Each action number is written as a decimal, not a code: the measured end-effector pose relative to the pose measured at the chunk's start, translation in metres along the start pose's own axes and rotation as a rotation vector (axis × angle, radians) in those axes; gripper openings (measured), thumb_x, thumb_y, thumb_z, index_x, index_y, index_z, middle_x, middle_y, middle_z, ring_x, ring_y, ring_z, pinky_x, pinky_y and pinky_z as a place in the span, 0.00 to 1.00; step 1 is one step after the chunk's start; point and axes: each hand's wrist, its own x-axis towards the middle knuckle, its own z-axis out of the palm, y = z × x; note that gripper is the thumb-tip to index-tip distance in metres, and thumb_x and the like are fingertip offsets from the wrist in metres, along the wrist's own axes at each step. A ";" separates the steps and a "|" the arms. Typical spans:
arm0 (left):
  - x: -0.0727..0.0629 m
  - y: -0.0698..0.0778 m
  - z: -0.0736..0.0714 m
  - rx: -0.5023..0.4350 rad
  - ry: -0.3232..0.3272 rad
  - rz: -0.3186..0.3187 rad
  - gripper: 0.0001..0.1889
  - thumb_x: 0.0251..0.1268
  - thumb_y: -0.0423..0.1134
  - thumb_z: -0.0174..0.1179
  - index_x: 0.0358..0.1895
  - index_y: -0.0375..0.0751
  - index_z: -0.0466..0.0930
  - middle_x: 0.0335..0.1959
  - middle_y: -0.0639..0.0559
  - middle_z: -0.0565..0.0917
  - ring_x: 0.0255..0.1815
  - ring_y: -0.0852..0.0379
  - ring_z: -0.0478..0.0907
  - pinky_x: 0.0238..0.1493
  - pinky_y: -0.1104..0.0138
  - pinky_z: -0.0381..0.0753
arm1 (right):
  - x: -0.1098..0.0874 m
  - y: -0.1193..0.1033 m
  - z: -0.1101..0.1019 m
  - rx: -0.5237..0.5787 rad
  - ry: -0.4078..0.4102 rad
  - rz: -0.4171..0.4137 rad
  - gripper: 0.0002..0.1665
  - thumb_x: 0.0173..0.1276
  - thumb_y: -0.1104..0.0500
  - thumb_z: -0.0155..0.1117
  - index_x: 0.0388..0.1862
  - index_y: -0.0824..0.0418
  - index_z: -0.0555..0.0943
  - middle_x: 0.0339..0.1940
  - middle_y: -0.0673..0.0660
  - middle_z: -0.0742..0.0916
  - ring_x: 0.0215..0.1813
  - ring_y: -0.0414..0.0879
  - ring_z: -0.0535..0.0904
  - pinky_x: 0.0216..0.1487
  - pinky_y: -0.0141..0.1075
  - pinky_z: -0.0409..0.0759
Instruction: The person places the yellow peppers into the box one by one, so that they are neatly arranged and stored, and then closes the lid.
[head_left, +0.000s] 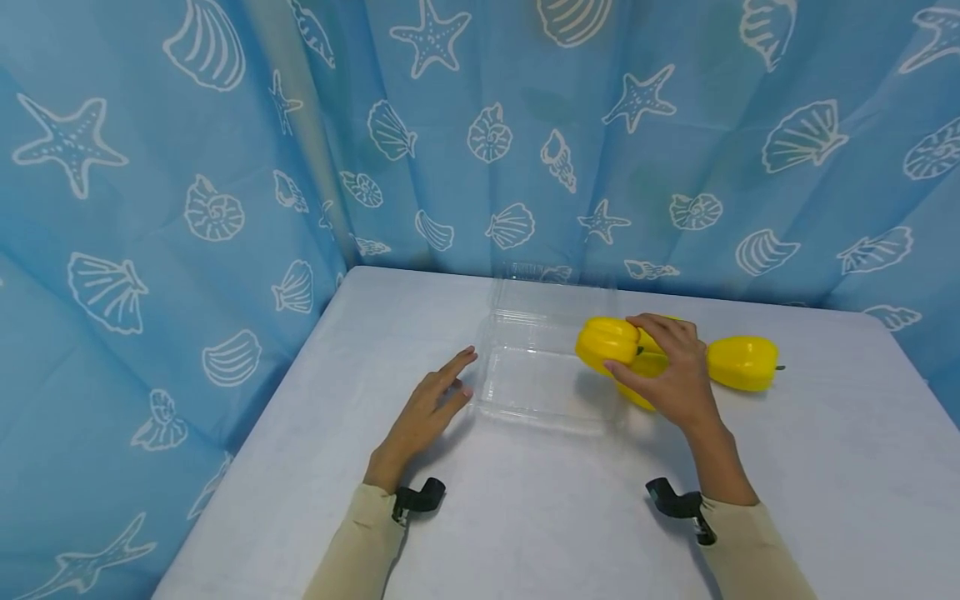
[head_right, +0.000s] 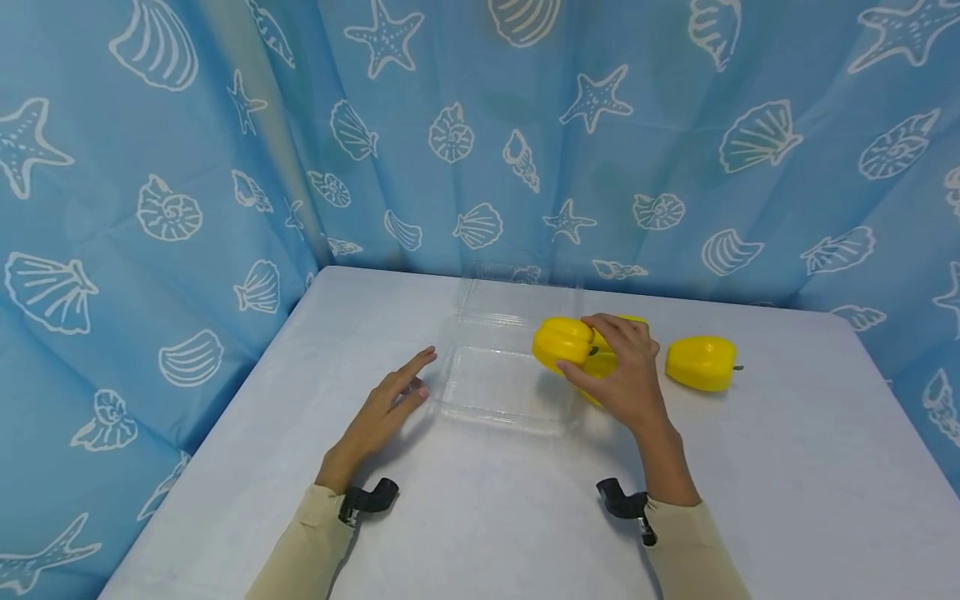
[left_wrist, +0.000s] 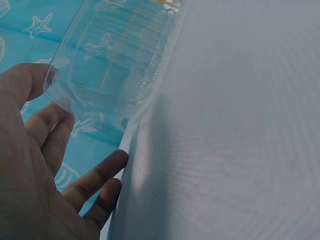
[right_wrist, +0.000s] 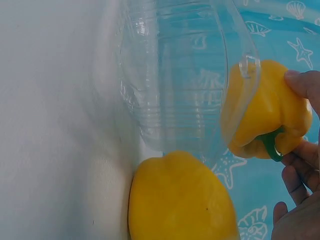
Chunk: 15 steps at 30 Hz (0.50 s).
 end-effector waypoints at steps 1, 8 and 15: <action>0.000 0.000 0.000 0.000 0.001 0.002 0.29 0.78 0.52 0.49 0.79 0.56 0.59 0.79 0.65 0.57 0.57 0.52 0.74 0.61 0.49 0.69 | 0.000 0.000 0.001 -0.001 -0.001 0.001 0.37 0.53 0.51 0.81 0.62 0.57 0.80 0.63 0.59 0.80 0.63 0.58 0.65 0.58 0.61 0.59; -0.001 0.001 0.000 0.000 0.002 0.007 0.29 0.78 0.51 0.50 0.79 0.57 0.59 0.79 0.64 0.57 0.58 0.52 0.75 0.62 0.49 0.68 | 0.004 -0.001 0.009 0.024 -0.028 0.003 0.37 0.54 0.51 0.81 0.63 0.56 0.80 0.64 0.59 0.79 0.64 0.58 0.64 0.58 0.64 0.57; -0.001 -0.001 0.000 -0.010 -0.004 0.011 0.29 0.79 0.52 0.49 0.79 0.57 0.59 0.79 0.65 0.56 0.58 0.53 0.74 0.63 0.49 0.67 | 0.009 -0.004 0.018 0.030 -0.031 -0.036 0.37 0.52 0.51 0.82 0.62 0.56 0.81 0.62 0.59 0.80 0.63 0.58 0.66 0.61 0.63 0.60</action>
